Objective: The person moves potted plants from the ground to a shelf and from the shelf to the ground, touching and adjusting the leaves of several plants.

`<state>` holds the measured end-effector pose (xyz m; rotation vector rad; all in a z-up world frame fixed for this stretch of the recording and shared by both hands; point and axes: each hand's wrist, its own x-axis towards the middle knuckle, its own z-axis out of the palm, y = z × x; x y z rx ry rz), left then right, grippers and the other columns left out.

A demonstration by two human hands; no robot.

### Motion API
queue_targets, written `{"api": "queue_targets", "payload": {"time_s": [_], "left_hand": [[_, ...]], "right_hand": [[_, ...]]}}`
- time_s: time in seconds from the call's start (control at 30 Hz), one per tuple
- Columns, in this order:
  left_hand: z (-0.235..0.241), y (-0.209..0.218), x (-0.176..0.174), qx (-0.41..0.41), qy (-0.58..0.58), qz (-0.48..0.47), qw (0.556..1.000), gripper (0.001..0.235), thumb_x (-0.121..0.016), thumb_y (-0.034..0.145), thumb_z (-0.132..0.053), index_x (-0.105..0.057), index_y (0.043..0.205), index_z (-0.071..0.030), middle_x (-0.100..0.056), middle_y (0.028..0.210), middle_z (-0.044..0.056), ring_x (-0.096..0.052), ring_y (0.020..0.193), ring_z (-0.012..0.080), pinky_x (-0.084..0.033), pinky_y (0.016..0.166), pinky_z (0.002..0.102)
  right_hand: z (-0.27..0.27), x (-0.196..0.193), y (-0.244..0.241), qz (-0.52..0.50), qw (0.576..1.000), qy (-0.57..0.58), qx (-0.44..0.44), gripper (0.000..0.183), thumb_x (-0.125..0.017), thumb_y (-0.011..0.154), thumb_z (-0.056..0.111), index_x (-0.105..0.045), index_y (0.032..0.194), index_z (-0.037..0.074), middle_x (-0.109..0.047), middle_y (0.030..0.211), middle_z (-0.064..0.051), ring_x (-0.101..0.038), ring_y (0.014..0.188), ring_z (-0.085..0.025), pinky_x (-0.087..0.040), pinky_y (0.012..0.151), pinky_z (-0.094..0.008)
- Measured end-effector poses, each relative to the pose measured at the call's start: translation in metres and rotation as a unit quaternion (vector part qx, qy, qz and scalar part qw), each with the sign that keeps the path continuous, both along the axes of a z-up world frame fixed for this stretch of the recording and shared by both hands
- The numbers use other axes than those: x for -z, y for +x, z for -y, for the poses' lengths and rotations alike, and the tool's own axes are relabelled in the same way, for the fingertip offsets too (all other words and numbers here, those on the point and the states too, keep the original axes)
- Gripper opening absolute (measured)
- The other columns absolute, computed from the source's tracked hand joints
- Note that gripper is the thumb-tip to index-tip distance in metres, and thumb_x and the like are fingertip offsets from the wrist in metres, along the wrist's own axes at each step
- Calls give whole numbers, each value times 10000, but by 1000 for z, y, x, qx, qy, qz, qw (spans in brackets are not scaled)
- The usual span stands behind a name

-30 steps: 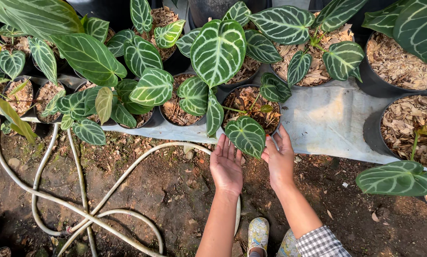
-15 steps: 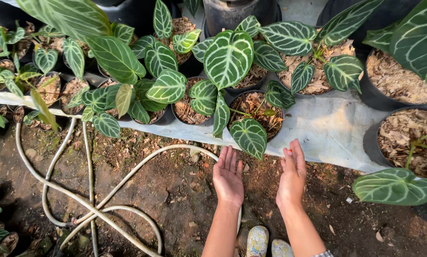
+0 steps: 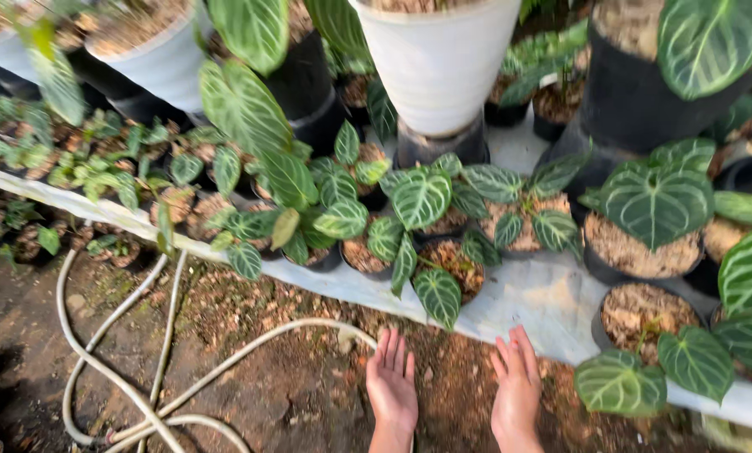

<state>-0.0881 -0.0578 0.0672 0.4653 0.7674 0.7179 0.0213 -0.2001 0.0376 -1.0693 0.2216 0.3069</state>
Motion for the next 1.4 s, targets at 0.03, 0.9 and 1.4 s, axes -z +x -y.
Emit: {"api": "queue_targets", "payload": {"time_s": [0.03, 0.9, 1.4], "left_hand": [[-1, -1, -8, -4, -3, -1, 1000, 627, -325, 992, -343, -441, 1552, -87, -467, 1617, 59, -386, 1502, 218, -255, 1223, 409], [-147, 129, 162, -28, -321, 42, 946, 782, -681, 983, -425, -312, 1457, 77, -567, 1432, 181, -603, 1272, 293, -521, 1044, 375], [-88, 89, 121, -43, -259, 167, 951, 158, -666, 958, -90, -642, 1100, -24, -693, 1088, 71, -675, 992, 172, -589, 900, 316]], "right_hand": [[1, -5, -2, -6, 1000, -2, -1, 552, -487, 1026, 244, -419, 1530, 30, -441, 1589, -133, -497, 1401, -307, -383, 1141, -457], [-122, -50, 1, 17, 991, 31, -130, 442, -452, 1012, 116, -499, 1433, -11, -577, 1466, -193, -604, 1271, -302, -473, 1057, -423], [-109, -5, 15, -21, 996, 16, -85, 310, -454, 1036, 95, -568, 1304, -10, -627, 1366, -214, -654, 1130, -284, -518, 972, -397]]}}
